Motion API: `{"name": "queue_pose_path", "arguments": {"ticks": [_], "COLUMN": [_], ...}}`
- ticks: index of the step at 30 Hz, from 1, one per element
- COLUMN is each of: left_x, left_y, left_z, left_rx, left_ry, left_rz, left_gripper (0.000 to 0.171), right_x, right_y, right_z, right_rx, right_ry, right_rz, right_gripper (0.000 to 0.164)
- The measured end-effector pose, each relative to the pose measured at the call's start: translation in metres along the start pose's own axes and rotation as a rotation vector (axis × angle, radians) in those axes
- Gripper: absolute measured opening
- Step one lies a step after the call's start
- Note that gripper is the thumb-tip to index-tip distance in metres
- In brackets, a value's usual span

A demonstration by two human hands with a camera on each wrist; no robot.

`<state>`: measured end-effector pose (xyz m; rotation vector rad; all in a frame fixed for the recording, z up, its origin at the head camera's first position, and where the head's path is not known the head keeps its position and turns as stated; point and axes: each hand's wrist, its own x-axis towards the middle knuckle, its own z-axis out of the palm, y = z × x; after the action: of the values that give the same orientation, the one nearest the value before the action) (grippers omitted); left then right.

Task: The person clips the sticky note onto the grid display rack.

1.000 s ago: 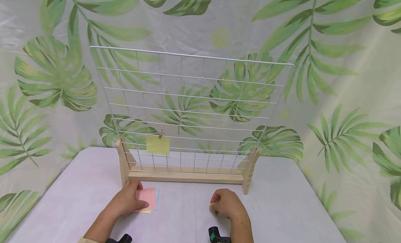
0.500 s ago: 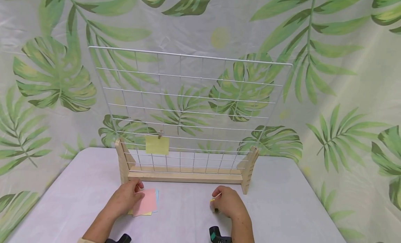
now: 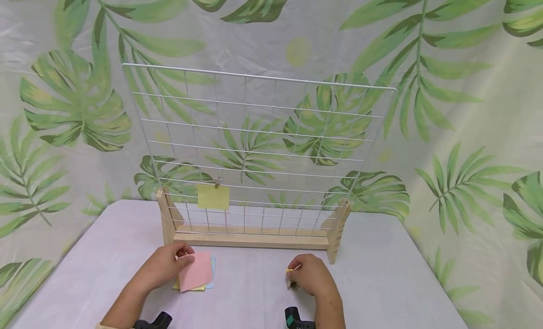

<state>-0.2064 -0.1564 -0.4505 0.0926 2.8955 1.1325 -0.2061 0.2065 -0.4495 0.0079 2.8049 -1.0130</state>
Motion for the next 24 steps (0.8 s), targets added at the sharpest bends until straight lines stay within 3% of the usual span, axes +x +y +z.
{"name": "queue_pose_path", "arguments": {"ticks": [10, 18, 24], "left_x": [-0.002, -0.004, -0.005], "left_y": [0.007, 0.012, 0.014], "left_z": [-0.006, -0.005, -0.005], "left_rx": [-0.059, -0.206, -0.317], "left_ry": [-0.004, -0.019, -0.053], "left_rz": [-0.02, -0.038, -0.004], "left_gripper": [0.007, 0.011, 0.02], "right_x": [0.003, 0.002, 0.002], "right_y": [0.006, 0.008, 0.008], "right_z": [0.0, -0.001, -0.001], "right_rx": [0.017, 0.042, 0.037], "right_ry": [0.027, 0.033, 0.035], "right_rz": [0.007, 0.008, 0.001], "right_gripper": [0.006, 0.005, 0.004]}}
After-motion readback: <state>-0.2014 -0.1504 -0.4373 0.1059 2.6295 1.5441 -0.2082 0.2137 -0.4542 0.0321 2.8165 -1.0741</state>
